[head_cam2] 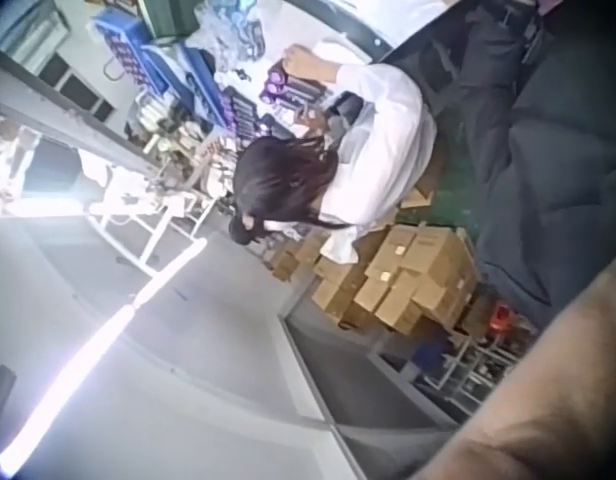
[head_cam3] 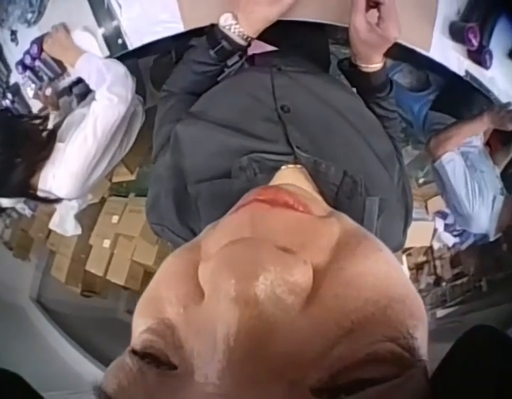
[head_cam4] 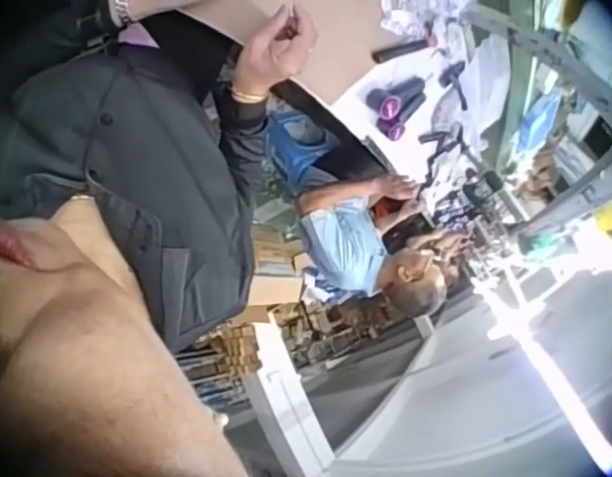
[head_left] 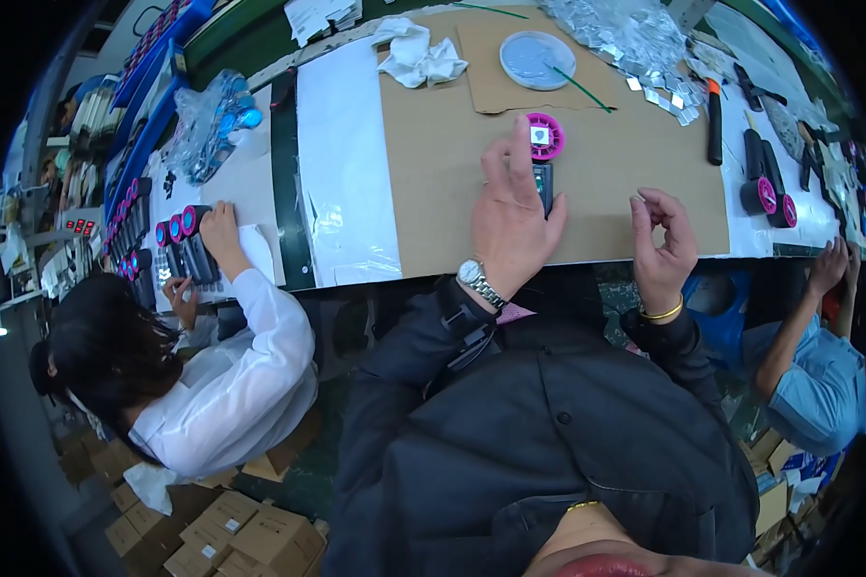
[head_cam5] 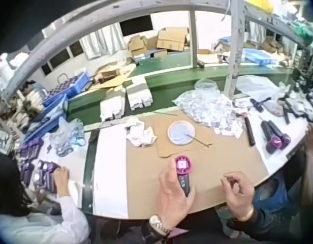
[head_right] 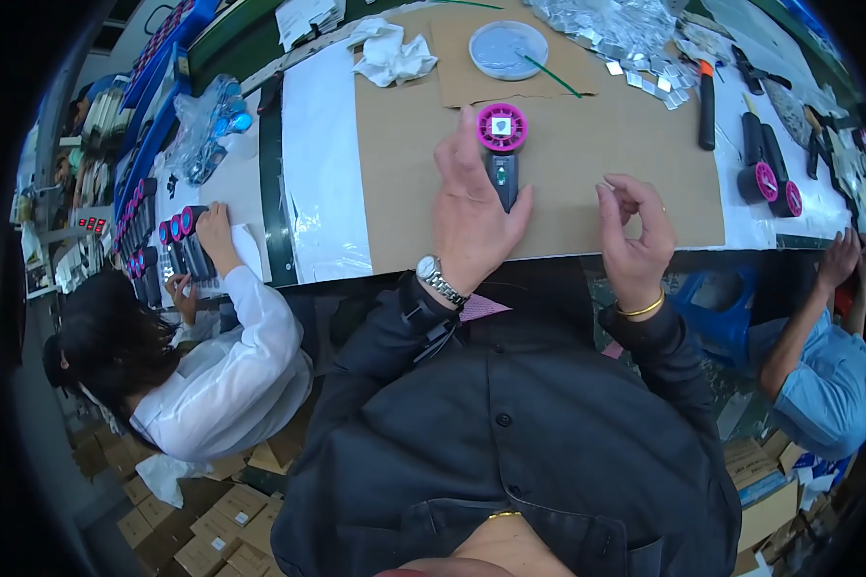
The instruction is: The person wipes a cloth over a hair dryer, applies glue to it with a stick, and presses a small square piece onto the glue. After wiping the hair dryer again, the person repeats the process on a second hair dryer.
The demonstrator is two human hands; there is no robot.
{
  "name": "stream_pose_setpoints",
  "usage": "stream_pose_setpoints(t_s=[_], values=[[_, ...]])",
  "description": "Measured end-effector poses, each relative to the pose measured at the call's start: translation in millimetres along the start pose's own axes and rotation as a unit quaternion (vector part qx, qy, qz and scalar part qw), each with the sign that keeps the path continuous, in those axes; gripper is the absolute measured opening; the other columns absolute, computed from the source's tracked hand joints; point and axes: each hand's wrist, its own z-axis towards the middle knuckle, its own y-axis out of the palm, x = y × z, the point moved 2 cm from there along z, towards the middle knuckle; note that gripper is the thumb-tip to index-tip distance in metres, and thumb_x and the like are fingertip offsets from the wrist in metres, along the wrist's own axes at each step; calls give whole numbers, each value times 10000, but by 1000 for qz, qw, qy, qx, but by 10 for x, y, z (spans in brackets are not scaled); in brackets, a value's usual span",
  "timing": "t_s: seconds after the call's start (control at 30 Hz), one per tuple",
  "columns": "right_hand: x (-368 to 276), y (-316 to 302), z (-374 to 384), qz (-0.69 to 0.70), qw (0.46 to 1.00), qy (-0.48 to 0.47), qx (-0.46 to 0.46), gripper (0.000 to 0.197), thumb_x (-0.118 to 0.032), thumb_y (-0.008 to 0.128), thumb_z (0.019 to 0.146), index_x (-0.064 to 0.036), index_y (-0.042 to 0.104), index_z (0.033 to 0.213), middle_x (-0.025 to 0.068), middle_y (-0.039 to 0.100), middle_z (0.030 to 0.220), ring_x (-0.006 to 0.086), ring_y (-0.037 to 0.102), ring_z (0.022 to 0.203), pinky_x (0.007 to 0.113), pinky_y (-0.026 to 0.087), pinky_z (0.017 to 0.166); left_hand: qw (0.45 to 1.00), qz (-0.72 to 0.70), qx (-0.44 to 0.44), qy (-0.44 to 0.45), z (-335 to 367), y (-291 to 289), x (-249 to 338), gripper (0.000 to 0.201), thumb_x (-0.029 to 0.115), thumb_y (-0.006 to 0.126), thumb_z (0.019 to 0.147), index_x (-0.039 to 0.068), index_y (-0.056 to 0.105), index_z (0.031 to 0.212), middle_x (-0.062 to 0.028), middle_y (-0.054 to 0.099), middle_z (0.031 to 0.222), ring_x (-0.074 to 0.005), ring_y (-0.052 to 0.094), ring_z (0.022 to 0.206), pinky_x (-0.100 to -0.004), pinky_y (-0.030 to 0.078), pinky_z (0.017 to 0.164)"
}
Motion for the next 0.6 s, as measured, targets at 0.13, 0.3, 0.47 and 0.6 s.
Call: stream_pose_setpoints(t_s=[0.13,0.3,0.47,0.6], values=[[-53,34,6,-29,1000,-8,-1,153,32,739,980,15,738,1132,69,726,957,124,650,828,261,517,753,996,48,31,61,38,-84,-74,1038,130,778,862,-10,157,1682,-299,457,1470,-475,480,1369,-535,474,1102],[-22,-49,60,-55,998,-23,-1,70,-2,757,954,-9,754,1023,112,749,905,211,691,763,327,532,699,979,189,64,-41,-45,-594,-592,701,228,758,880,-47,469,1455,-308,372,1619,-472,397,1496,-568,356,1215],[-6,-273,173,-42,997,-67,9,74,-50,786,955,-9,732,925,113,697,788,202,658,673,351,483,615,953,243,176,-39,-115,-1503,-1010,1063,151,798,832,19,157,1670,-233,494,1378,-380,616,1015,-472,530,920],[136,-565,215,-123,992,-19,-24,173,-92,792,968,-5,701,849,103,633,702,186,604,598,349,436,568,919,347,187,9,-237,-1851,-1395,1109,177,818,836,12,135,1694,-222,510,1344,-346,641,909,-452,546,860]])
